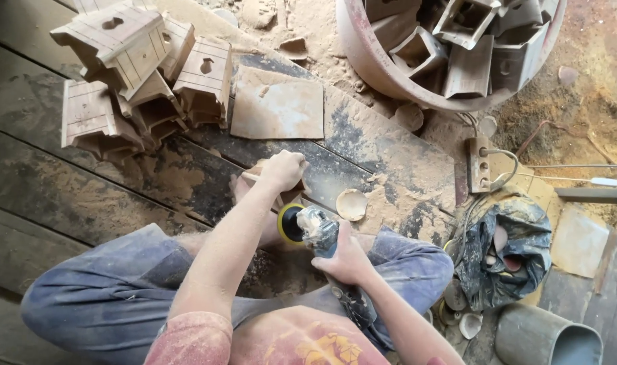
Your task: Sanding small house-shaped wooden components using a handheld power sander to smooth edges and surfaces.
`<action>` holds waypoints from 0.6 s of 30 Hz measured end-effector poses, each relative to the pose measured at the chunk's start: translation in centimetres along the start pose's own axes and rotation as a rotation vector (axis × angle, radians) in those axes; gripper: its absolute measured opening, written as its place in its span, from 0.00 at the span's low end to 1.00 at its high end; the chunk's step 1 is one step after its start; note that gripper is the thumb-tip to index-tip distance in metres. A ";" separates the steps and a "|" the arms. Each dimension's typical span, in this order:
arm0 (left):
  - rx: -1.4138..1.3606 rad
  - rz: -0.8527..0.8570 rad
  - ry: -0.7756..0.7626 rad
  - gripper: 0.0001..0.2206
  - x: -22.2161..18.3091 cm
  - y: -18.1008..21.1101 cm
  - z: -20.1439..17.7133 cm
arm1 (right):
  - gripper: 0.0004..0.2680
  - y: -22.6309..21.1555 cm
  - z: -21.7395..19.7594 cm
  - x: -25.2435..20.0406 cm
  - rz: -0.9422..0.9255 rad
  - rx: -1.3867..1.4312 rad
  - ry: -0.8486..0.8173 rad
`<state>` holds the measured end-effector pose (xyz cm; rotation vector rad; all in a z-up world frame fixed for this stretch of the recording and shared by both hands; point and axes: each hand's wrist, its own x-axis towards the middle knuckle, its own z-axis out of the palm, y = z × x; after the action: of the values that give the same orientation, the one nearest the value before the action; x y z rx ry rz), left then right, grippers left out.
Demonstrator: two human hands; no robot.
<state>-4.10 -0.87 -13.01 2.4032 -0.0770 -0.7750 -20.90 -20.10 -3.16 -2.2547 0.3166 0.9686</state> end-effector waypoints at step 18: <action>-0.019 0.022 0.030 0.15 -0.6 0.2 0.7 | 0.30 -0.7 -1.5 -0.5 0.036 0.063 0.066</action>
<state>-4.93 -1.29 -13.02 2.3919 -0.0832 -0.7261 -20.11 -20.56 -1.71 -2.2338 0.4124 0.8915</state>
